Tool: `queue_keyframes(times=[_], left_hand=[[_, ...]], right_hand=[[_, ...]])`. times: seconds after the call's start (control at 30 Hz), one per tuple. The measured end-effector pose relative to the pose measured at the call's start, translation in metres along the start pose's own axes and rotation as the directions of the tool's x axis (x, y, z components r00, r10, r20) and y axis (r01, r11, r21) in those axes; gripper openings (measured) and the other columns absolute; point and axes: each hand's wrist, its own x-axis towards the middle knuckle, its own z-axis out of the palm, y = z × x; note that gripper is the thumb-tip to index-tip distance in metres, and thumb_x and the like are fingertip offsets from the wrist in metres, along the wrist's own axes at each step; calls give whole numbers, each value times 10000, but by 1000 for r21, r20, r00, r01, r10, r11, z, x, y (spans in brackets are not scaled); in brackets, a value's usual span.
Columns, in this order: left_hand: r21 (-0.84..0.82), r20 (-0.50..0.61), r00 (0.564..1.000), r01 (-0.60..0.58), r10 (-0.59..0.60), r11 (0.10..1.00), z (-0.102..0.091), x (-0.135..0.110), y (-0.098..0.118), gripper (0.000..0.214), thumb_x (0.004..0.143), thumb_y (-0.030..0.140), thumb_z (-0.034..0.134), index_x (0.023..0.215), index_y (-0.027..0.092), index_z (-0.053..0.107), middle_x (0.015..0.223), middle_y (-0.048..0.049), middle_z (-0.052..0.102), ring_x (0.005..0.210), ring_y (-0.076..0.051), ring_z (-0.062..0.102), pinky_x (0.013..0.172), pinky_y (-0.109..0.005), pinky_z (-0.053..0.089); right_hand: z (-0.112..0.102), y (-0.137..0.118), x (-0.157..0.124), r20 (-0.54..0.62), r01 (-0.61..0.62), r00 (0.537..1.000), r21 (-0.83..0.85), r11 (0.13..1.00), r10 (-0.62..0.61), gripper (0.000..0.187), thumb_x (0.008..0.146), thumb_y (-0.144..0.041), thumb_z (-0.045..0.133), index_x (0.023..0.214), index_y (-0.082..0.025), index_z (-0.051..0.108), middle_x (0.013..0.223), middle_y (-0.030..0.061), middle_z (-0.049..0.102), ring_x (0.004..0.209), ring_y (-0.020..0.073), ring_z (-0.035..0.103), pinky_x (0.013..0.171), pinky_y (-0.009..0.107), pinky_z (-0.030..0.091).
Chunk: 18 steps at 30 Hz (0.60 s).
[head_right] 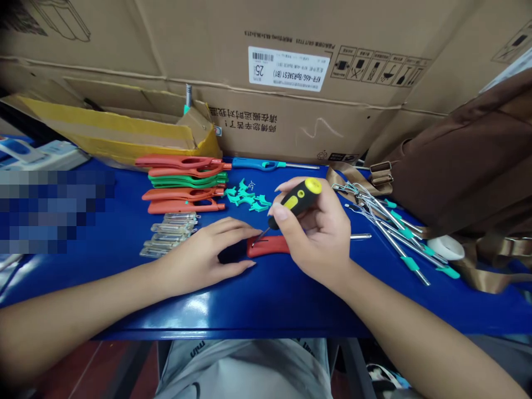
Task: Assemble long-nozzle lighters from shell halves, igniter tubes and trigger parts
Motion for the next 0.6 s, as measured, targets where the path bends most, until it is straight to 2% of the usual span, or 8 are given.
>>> queue_keyframes(times=[0.27, 0.6], left_hand=[[28, 12, 1000, 4, -4, 1000, 0, 0, 0, 431, 931, 255, 680, 1340, 150, 592, 1236, -102, 684, 1149, -248, 622, 1029, -418, 518], [46, 43, 999, 5, -7, 999, -1, 1, -1, 395, 944, 254, 658, 1330, 190, 595, 1214, -99, 691, 1141, -255, 622, 1007, -428, 526]], right_hand=[[0, 0, 0, 42, -15, 999, -2, 1000, 15, 142, 951, -331, 667, 1071, -286, 605, 895, 29, 662, 695, 165, 654, 511, 300, 507], [-1, -3, -2, 79, -11, 997, -27, 1000, 13, 170, 948, -340, 675, 1096, -302, 602, 933, 43, 669, 728, 176, 663, 505, 294, 513]])
